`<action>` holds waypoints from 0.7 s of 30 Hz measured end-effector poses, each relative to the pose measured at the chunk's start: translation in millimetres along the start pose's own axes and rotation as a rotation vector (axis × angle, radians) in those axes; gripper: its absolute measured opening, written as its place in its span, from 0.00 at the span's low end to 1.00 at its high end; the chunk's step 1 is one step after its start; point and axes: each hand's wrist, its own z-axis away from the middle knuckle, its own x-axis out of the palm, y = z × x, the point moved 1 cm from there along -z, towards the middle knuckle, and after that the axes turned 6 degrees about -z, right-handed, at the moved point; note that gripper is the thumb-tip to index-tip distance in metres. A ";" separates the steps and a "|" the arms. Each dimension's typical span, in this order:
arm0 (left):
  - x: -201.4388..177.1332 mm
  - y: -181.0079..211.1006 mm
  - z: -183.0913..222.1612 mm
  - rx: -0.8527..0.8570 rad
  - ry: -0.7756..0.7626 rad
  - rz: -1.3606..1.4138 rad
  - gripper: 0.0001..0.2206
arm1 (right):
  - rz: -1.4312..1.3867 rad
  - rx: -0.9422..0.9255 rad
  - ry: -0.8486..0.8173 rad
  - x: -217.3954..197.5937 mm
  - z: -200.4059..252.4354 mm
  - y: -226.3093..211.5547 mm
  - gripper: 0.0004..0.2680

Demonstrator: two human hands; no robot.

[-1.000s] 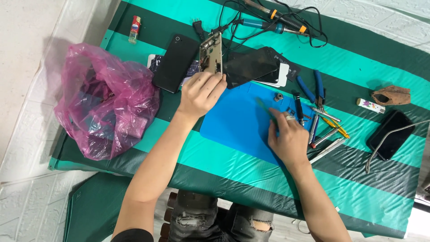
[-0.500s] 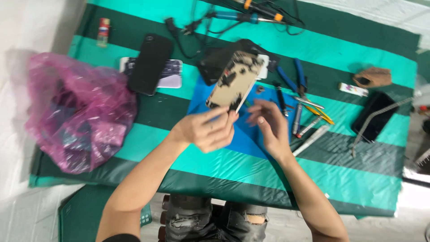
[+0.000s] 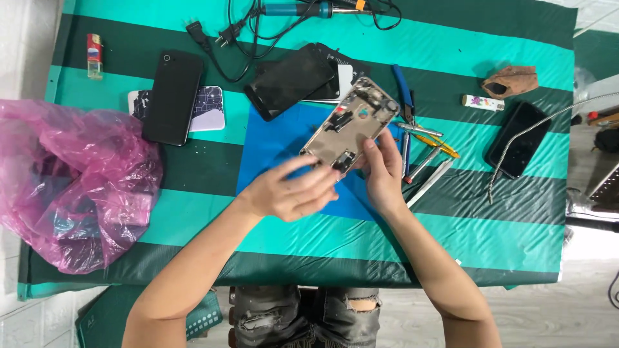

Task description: Disassembling a mobile phone to access internal components for repair

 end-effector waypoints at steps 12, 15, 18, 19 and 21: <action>3.2 -8.4 18.1 -0.535 -0.073 -0.142 0.06 | 0.383 -0.071 -0.180 28.7 3.1 -24.2 0.09; 2.1 -8.2 16.3 -0.542 -0.084 -0.166 0.03 | 0.340 -0.056 -0.181 16.7 6.6 -8.8 0.09; 1.0 -10.5 8.9 -0.536 -0.046 -0.196 0.01 | 0.308 -0.042 -0.168 9.0 7.2 -0.9 0.10; 1.7 -9.5 11.3 -0.538 -0.047 -0.196 0.01 | 0.308 -0.040 -0.167 11.3 6.4 -4.1 0.10; 3.2 -7.8 16.3 -0.572 -0.063 -0.122 0.04 | 0.319 -0.040 -0.178 16.3 4.6 -10.6 0.10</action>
